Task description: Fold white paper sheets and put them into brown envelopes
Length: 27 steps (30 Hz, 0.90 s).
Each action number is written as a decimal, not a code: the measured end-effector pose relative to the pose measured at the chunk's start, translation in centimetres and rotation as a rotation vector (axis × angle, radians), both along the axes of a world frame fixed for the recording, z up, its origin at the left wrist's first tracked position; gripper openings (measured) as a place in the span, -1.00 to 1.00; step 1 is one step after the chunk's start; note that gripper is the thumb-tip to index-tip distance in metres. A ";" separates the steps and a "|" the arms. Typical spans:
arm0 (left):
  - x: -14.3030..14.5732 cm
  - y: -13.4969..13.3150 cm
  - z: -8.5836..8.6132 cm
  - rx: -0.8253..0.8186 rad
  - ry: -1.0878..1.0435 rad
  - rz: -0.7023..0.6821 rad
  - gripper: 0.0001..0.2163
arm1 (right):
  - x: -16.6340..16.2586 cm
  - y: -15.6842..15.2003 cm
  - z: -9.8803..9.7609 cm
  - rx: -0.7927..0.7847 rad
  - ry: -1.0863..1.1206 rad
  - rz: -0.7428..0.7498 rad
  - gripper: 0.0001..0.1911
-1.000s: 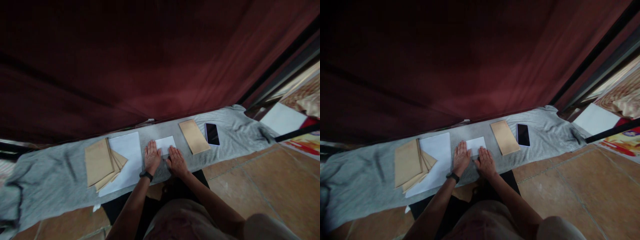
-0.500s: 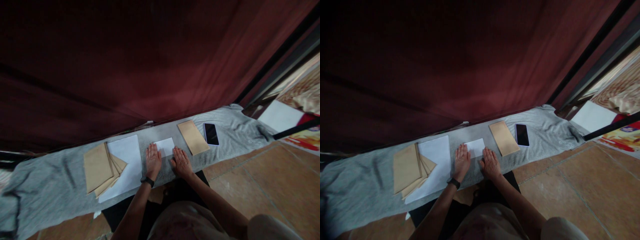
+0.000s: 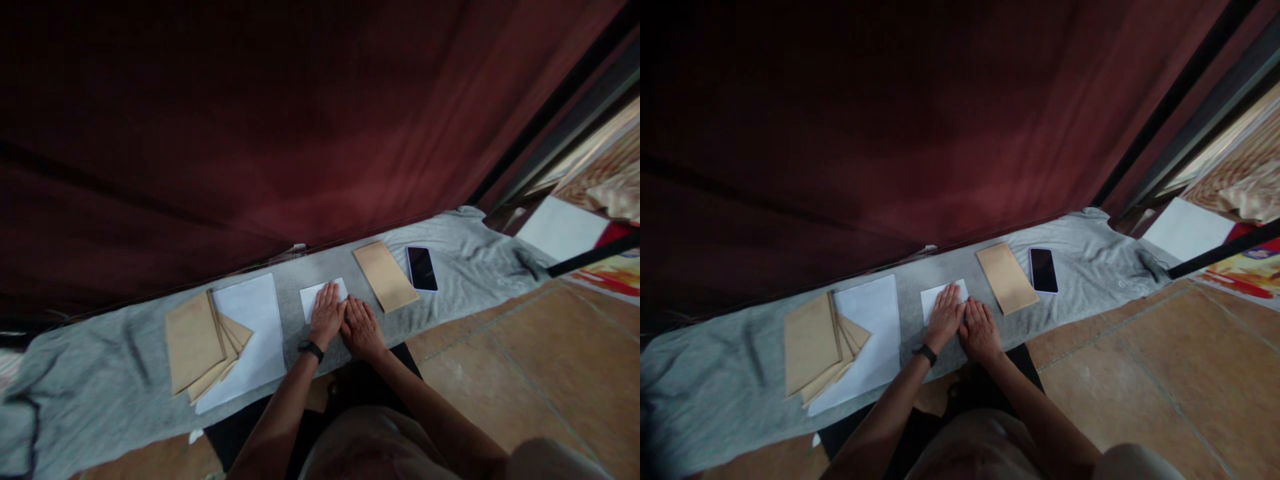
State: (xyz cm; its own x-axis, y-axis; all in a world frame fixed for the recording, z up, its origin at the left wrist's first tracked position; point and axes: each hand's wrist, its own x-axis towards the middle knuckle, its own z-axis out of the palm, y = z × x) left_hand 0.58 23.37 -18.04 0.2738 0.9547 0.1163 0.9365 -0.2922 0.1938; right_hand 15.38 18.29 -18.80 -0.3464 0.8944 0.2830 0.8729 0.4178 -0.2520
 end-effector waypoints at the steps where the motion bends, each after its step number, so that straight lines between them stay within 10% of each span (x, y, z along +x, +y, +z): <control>1: -0.5 0.0 0.0 0.009 0.007 0.017 -0.48 | 0.0 0.0 0.0 0.000 0.009 -0.005 -0.38; 27: -5.1 -4.3 -0.3 0.074 0.130 0.269 -0.47 | -6.1 4.3 0.0 -0.057 0.120 0.102 -0.47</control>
State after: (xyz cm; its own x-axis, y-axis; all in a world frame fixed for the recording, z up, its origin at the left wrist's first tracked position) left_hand -4.54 19.07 -18.35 0.0295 0.9852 0.1690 0.9977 -0.0393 0.0548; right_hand 9.28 22.62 -18.83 -0.4030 0.8722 0.2772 0.7890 0.4846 -0.3777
